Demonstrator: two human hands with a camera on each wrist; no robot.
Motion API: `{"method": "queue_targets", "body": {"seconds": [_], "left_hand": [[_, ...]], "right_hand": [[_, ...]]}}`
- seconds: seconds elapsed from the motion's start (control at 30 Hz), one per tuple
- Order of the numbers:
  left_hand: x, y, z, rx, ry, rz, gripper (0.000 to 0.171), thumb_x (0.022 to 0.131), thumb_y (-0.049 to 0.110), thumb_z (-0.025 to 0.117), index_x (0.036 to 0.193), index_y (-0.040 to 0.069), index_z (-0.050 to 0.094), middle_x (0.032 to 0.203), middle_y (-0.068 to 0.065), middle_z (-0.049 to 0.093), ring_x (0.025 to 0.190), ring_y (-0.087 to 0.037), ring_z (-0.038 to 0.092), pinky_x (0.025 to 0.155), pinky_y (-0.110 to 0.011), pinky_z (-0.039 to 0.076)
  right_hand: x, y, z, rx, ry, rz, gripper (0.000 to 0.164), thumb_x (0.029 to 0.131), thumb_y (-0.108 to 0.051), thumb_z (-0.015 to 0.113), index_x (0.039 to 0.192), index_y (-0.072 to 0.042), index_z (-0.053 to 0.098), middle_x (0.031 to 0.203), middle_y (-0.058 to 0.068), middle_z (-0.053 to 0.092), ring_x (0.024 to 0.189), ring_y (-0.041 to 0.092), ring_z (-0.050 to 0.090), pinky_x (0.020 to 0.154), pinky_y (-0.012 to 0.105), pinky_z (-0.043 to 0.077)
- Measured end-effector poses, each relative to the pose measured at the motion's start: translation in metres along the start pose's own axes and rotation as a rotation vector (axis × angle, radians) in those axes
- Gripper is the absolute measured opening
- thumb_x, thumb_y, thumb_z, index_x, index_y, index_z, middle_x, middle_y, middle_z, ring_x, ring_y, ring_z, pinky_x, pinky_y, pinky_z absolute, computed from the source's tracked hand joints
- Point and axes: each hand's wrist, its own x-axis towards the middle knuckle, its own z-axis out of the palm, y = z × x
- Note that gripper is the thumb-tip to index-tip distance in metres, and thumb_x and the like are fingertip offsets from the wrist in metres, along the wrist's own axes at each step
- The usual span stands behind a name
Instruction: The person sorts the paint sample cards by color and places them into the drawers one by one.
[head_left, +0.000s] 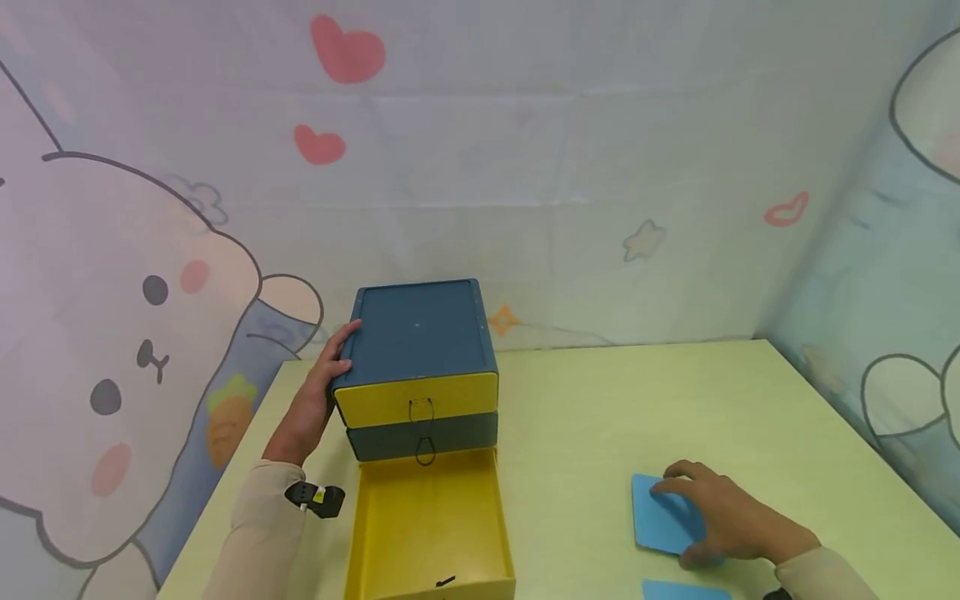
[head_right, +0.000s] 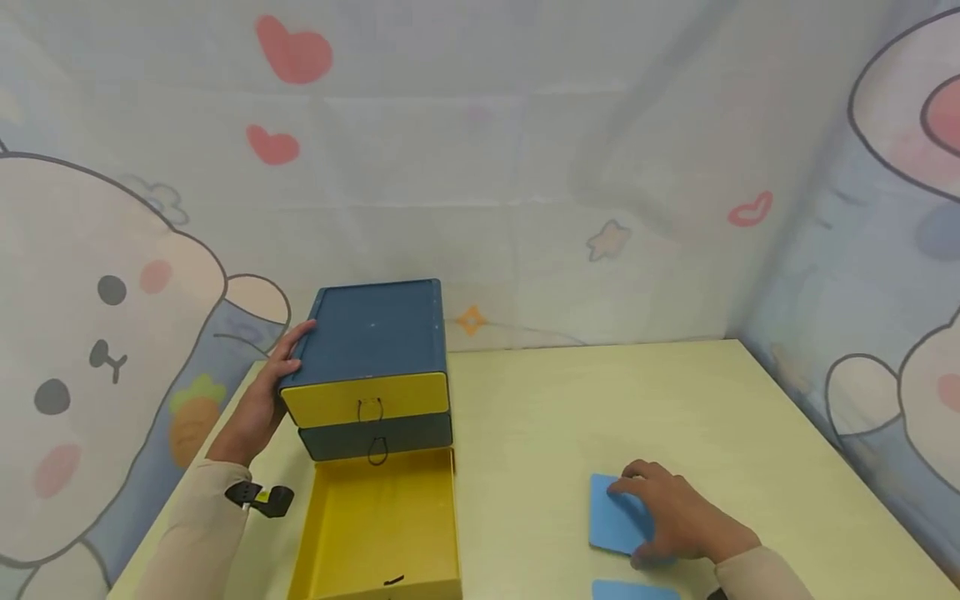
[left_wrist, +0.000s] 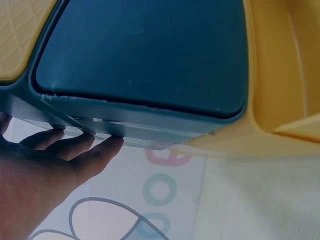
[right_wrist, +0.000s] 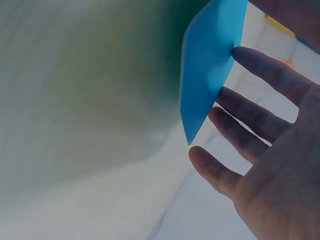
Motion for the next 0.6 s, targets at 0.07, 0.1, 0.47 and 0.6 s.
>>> {"method": "queue_targets", "body": {"seconds": [0.07,0.1,0.47,0.6], "left_hand": [[0.000,-0.001,0.000,-0.002,0.002,-0.004,0.054,0.106,0.042,0.026,0.160,0.044,0.015,0.170,0.003,-0.016,0.157,-0.039,-0.004,0.123,-0.068,0.002],[0.000,-0.001,0.000,-0.003,0.005,-0.005,0.054,0.106,0.041,0.025,0.160,0.044,0.015,0.170,0.003,-0.016,0.157,-0.039,-0.004,0.123,-0.068,0.002],[0.002,-0.002,0.001,-0.001,0.002,-0.004,0.054,0.107,0.040,0.025,0.160,0.043,0.015,0.170,0.004,-0.015,0.158,-0.038,-0.004,0.124,-0.068,0.003],[0.001,-0.001,0.000,0.002,0.005,-0.002,0.054,0.107,0.039,0.025,0.160,0.043,0.015,0.170,0.004,-0.016,0.158,-0.038,-0.004,0.123,-0.068,0.003]], "right_hand": [[0.003,-0.006,-0.001,-0.027,0.032,-0.040,0.075,0.061,-0.043,0.093,0.127,-0.022,0.064,0.132,0.012,0.055,0.119,0.036,0.054,0.087,0.059,0.050],[0.005,-0.010,-0.002,-0.043,0.051,-0.063,0.074,0.062,-0.043,0.093,0.127,-0.023,0.064,0.133,0.011,0.055,0.120,0.035,0.053,0.087,0.058,0.050],[0.036,-0.082,-0.023,-0.097,0.078,-0.235,0.067,0.070,-0.042,0.089,0.130,-0.025,0.063,0.138,0.009,0.054,0.116,0.024,0.059,0.090,0.044,0.055],[0.053,-0.111,-0.031,-0.081,0.041,-0.303,0.064,0.073,-0.046,0.086,0.130,-0.025,0.064,0.137,0.008,0.055,0.115,0.021,0.059,0.092,0.039,0.056]]}}
